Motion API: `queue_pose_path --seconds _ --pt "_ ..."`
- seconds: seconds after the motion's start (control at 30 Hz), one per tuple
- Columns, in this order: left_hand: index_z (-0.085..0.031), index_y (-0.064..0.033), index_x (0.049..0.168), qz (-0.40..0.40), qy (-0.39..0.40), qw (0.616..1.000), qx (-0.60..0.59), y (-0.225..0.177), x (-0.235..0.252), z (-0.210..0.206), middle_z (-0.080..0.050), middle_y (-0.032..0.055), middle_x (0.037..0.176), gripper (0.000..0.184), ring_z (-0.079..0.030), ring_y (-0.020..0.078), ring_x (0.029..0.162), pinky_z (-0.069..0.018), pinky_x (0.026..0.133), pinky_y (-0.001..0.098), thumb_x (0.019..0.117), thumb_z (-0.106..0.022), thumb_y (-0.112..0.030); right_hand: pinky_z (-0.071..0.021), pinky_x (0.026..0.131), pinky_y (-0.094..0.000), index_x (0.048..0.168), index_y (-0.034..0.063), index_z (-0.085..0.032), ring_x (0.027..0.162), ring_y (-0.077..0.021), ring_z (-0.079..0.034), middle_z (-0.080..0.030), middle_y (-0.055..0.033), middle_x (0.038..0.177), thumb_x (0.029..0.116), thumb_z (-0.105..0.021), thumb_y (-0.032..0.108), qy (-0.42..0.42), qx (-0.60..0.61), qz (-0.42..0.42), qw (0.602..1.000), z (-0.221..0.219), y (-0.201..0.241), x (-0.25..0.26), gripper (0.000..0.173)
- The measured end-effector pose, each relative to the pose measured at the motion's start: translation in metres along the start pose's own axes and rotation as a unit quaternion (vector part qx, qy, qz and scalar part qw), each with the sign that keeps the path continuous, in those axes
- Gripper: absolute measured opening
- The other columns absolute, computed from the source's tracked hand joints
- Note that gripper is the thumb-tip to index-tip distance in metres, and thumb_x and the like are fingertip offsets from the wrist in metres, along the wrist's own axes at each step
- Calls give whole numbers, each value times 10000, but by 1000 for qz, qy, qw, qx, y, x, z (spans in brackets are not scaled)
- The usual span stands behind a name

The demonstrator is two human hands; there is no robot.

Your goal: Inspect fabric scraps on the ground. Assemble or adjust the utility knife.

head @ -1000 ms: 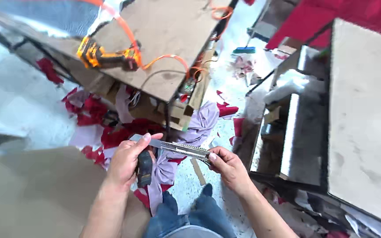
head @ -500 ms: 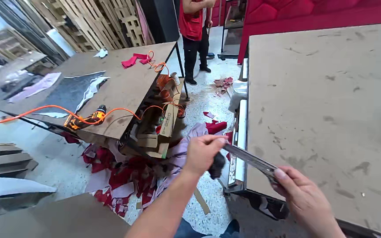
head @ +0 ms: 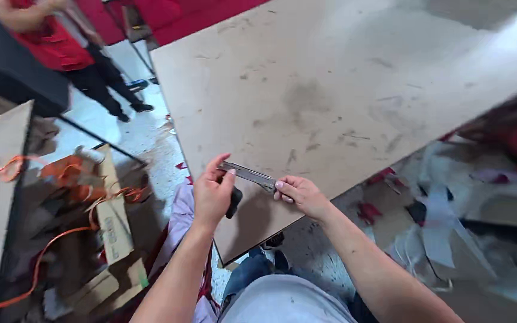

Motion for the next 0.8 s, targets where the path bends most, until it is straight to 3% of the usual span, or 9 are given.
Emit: queue_pose_path --seconds 0.13,0.23,0.33,0.47,0.57,0.63,0.7,0.77,0.8 --pt "-632 -148 1343 70 0 995 -74 38 37 -15 -699 49 801 355 -628 141 610 -546 568 328 990 -656 -120 -420 519 -258 1037 102 -754 554 -74 -509 -683 15 743 1071 -556 272 -77 -130 -45 988 46 -4 1 263" --pt "-629 -146 1337 118 19 988 -103 65 51 -31 -711 56 812 351 -638 145 627 -548 588 332 989 -656 -103 -505 618 -343 1049 137 -761 644 -121 -597 -680 5 757 1060 -555 408 -112 -191 -87 971 58 -7 10 340" --pt "-624 -146 1338 133 24 984 -116 69 45 -50 -704 55 799 353 -634 145 618 -546 572 320 989 -654 -99 -561 715 -353 1154 154 -745 740 -126 -644 -700 -6 855 1028 -598 461 -67 -183 -96 976 53 -8 28 363" --pt "-637 -148 1330 155 -5 980 -126 70 43 -67 -671 50 772 365 -601 132 604 -525 566 292 974 -667 -73 -523 631 -329 988 134 -750 660 -116 -619 -692 3 780 996 -686 341 -15 -192 -99 976 64 -6 56 216" --pt "-639 -135 1317 186 -64 974 -110 82 36 -75 -673 48 787 351 -608 126 612 -538 583 292 976 -659 -55 -520 632 -394 956 163 -754 657 -137 -612 -670 2 754 997 -672 341 27 -269 -123 955 106 0 63 200" --pt "-656 -111 1290 175 -95 979 -38 94 31 -83 -718 49 931 300 -676 122 759 -586 713 319 991 -644 -83 -517 649 -404 931 169 -748 677 -136 -615 -664 4 752 1001 -666 339 40 -289 -137 947 144 8 61 201" --pt "-700 -120 1271 117 -125 979 112 95 31 -90 -725 55 1163 282 -687 143 1033 -569 911 382 1005 -626 -178 -489 611 -360 918 155 -746 642 -121 -585 -651 5 730 997 -678 316 46 -257 -121 958 177 16 64 192" --pt "-633 -98 1388 52 -120 964 231 75 31 -93 -568 193 1422 458 -519 370 1330 -416 1097 594 987 -635 -319 -481 597 -328 936 146 -748 628 -109 -573 -648 7 728 999 -678 306 65 -227 -110 966 191 26 62 186" --pt "-562 -80 1456 29 -107 962 249 56 33 -97 -483 235 1493 581 -443 426 1386 -364 1125 632 977 -631 -401 -481 606 -330 942 147 -745 638 -107 -575 -646 9 733 999 -676 305 78 -224 -103 966 192 32 60 182"
Point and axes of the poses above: each hand's wrist, its own x-axis towards the middle knuckle, its own z-axis out of the back of the hand, y = z × x, the point moved 1 cm from there along x, towards the middle knuckle
